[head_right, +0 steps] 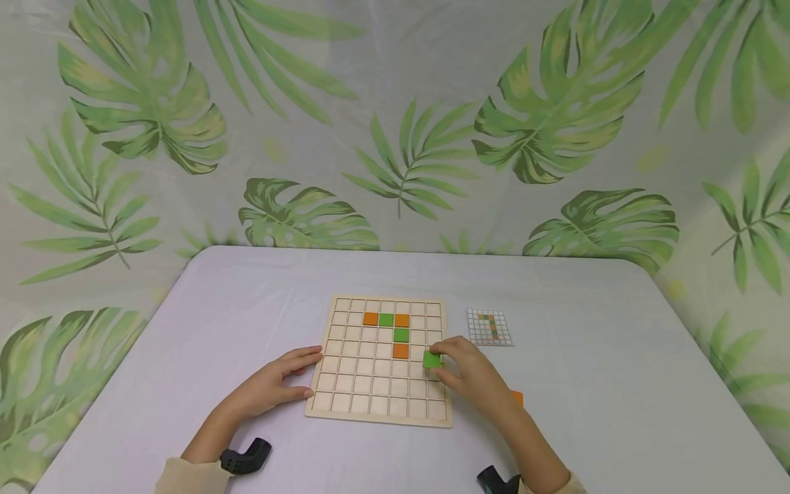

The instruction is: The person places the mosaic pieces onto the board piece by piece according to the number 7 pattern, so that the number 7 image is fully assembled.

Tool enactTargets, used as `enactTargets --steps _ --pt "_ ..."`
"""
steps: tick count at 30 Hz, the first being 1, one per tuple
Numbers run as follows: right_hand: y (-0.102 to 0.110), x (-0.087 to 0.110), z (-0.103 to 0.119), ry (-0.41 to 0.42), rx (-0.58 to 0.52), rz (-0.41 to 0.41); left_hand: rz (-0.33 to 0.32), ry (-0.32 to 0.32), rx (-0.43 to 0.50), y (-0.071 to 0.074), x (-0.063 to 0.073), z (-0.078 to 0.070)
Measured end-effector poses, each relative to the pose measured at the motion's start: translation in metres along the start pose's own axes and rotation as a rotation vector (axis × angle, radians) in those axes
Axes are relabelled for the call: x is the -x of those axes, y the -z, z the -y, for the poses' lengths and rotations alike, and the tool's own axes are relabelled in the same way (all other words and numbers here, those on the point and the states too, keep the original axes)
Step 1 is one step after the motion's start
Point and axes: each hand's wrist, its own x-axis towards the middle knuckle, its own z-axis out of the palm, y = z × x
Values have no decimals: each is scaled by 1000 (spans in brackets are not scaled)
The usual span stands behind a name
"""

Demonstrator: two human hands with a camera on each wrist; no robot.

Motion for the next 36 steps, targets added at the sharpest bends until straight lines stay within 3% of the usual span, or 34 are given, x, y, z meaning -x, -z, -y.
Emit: enactTargets --steps 8,14,20,29,36 --pt "-24 -12 1 8 -74 42 -6 0 10 0 0 -1" --pt "-39 -15 2 -42 -65 72 -2 0 5 0 0 -1" --pt "-49 -17 1 -41 -51 79 0 -8 3 0 -1 0" --pt "-53 -18 1 -20 -54 94 -2 -4 7 0 0 -1" --pt "-38 -18 12 -37 -63 66 -7 0 10 0 0 -2"
